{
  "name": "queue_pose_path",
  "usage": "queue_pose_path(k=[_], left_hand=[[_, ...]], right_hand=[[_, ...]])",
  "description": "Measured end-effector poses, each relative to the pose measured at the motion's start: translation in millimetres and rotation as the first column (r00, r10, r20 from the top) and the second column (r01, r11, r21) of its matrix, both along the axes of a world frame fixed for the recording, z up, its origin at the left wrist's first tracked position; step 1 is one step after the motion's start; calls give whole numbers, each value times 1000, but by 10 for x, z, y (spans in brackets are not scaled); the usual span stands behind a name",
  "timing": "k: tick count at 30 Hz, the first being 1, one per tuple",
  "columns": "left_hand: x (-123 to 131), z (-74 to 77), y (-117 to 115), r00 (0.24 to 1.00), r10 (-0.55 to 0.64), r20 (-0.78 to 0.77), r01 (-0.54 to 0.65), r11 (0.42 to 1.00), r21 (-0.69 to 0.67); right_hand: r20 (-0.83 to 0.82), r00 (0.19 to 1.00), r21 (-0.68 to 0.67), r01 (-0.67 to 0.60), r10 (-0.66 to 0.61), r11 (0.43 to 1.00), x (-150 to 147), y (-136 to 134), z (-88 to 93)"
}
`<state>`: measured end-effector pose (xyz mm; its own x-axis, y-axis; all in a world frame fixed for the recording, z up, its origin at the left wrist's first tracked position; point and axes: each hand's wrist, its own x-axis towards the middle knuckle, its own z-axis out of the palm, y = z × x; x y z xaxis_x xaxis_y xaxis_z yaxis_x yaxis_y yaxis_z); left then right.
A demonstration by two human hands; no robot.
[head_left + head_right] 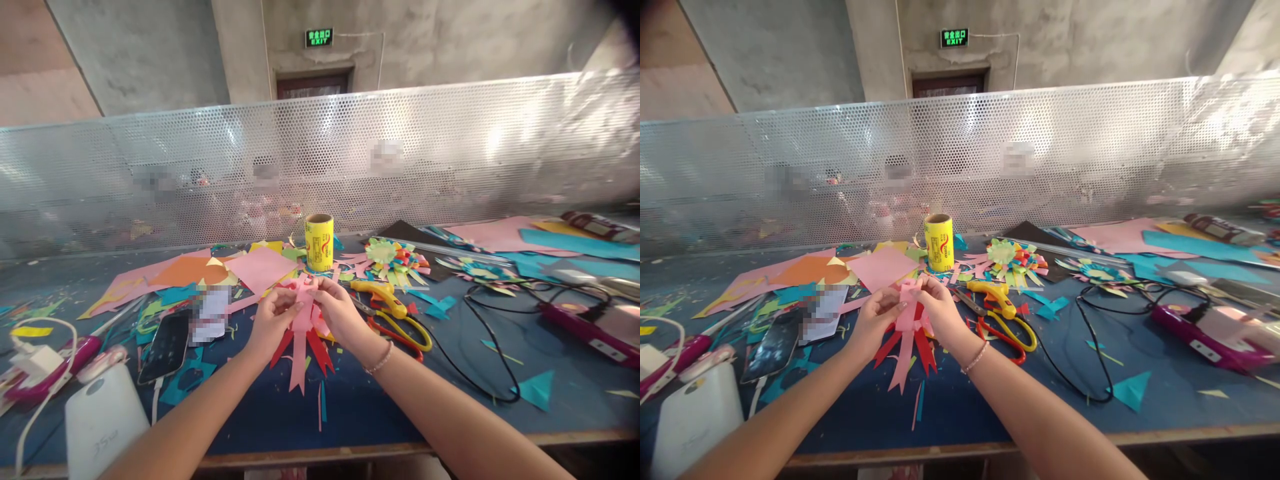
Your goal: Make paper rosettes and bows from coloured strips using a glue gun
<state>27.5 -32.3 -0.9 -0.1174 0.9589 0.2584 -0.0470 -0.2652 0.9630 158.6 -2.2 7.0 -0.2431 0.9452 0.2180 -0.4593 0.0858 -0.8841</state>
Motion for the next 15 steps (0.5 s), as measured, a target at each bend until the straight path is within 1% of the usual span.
queue_pose_path(k=[2,4,7,10,15], left_hand=[[4,-3,-11,1000,-6,-4,6,1000,26],[10,-15,-27,999,-25,-41,28,998,57],[19,-40,-47,992,-47,-114,57,994,92],[22,-52,-46,985,-58,-161,74,993,97],[2,-64,-9,978,25,-206,-2,994,110]], right_hand=[[-4,1000,-9,19,-19,1000,8,1,8],[-15,1000,-26,25,-26,999,19,-8,26],[-43,999,-74,4,-7,997,30,-31,60],[-71,997,-106,-19,12,994,33,-54,85],[-64,998,-99,-20,14,995,41,-67,103]])
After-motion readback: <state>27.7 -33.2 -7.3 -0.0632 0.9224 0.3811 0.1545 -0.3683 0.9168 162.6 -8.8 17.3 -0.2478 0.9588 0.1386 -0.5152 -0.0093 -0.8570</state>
